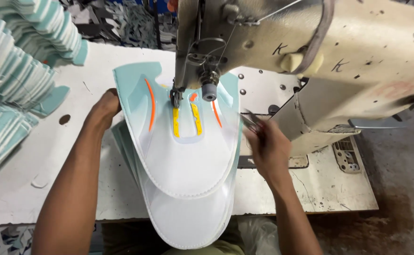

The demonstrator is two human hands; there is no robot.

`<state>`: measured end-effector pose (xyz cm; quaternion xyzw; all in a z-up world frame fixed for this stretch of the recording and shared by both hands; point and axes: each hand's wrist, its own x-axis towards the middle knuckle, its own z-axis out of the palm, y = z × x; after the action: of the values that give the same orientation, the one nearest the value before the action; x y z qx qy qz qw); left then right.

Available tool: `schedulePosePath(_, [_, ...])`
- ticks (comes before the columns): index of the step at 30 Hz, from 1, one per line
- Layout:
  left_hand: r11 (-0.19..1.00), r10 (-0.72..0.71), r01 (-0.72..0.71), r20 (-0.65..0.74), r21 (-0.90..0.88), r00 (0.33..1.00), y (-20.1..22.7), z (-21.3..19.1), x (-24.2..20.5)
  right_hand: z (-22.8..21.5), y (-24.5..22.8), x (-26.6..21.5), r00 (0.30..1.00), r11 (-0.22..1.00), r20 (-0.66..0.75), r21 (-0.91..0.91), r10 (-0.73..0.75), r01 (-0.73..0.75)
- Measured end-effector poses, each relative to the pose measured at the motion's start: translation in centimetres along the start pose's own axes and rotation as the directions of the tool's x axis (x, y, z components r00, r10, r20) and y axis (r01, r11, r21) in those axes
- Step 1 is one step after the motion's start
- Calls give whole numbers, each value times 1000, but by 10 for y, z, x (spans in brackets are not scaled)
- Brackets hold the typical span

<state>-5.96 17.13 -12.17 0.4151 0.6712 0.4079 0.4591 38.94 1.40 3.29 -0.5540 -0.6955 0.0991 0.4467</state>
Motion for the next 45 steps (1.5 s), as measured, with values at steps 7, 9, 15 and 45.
schedulePosePath(7, [753,414,-370,-45,-544,909,83,27,-12,41,-37,92,876,825,275,-313,-396,471])
schedulePosePath(9, [745,552,-537,-86,-396,829,115,36,-25,53,-27,110,854,777,354,-379,-380,503])
schedulePosePath(15, [713,649,-607,2,-350,761,146,43,1,85,4,155,731,647,628,-446,-268,619])
schedulePosePath(45, [914,338,-336,-29,-229,941,90,74,-264,55,-13,41,810,671,525,504,261,-543])
